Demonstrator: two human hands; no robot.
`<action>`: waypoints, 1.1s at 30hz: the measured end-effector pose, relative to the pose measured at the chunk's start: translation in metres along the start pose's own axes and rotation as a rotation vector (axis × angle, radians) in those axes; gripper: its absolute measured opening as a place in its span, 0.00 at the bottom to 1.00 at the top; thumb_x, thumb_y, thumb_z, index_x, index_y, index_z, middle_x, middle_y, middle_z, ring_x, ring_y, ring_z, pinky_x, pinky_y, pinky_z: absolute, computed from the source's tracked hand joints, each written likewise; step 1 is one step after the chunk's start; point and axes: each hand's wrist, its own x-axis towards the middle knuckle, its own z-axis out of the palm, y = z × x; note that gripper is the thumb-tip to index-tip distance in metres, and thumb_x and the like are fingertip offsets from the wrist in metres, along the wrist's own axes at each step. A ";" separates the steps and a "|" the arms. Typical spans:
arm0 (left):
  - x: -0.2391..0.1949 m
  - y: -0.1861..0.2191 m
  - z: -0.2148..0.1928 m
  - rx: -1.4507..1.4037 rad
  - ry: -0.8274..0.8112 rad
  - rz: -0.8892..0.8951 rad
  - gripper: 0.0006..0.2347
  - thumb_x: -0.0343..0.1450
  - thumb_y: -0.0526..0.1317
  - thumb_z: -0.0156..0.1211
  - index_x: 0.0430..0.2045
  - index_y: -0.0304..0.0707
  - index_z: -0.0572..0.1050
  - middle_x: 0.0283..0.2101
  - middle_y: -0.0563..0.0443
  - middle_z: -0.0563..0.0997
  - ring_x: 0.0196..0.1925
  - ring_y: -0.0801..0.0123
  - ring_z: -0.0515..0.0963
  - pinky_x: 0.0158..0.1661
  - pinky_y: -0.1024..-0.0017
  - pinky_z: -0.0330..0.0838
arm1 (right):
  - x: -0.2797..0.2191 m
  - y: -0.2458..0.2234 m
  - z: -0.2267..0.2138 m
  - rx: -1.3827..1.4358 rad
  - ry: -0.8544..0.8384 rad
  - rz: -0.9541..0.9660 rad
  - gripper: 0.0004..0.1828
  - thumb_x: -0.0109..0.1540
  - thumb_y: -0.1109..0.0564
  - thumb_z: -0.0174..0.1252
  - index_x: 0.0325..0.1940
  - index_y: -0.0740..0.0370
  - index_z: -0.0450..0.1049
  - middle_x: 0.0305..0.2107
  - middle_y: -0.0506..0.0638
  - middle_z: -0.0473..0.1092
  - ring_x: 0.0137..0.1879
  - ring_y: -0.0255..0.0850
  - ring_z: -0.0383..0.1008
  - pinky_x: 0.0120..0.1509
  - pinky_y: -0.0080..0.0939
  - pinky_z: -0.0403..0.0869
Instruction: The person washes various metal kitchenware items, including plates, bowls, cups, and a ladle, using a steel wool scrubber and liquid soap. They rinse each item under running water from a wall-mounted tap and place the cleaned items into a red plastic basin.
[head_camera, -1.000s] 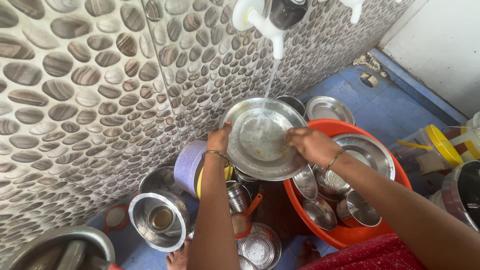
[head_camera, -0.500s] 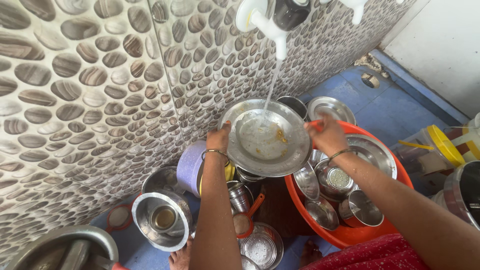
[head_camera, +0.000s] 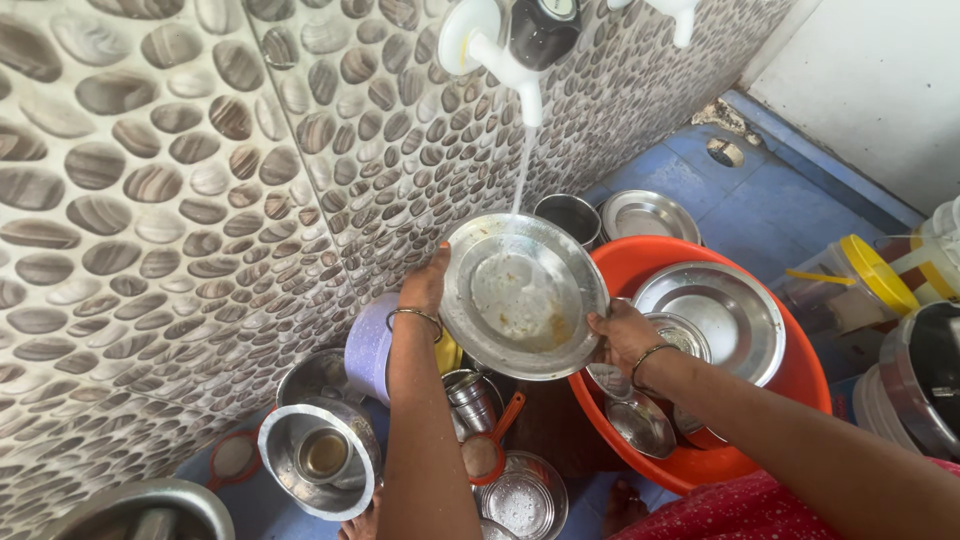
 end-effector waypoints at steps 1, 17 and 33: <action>0.000 0.000 0.004 0.005 0.010 -0.030 0.27 0.70 0.52 0.62 0.57 0.26 0.73 0.58 0.44 0.79 0.55 0.63 0.78 0.54 0.69 0.70 | 0.000 -0.001 -0.001 0.011 0.010 0.006 0.23 0.66 0.56 0.52 0.63 0.69 0.59 0.43 0.60 0.74 0.45 0.50 0.79 0.47 0.55 0.81; 0.001 -0.005 0.041 0.004 0.244 0.013 0.26 0.72 0.55 0.58 0.46 0.22 0.78 0.45 0.43 0.83 0.44 0.66 0.78 0.49 0.68 0.71 | 0.006 0.037 -0.037 -0.729 0.254 -0.048 0.39 0.74 0.34 0.30 0.46 0.68 0.78 0.30 0.60 0.78 0.37 0.49 0.81 0.49 0.50 0.78; -0.009 -0.009 0.081 -0.147 0.312 -0.025 0.23 0.75 0.51 0.57 0.40 0.19 0.79 0.36 0.43 0.82 0.34 0.66 0.75 0.38 0.67 0.73 | -0.092 0.135 -0.034 -1.488 -0.258 -0.230 0.15 0.55 0.55 0.64 0.41 0.65 0.74 0.36 0.63 0.75 0.45 0.58 0.79 0.52 0.53 0.77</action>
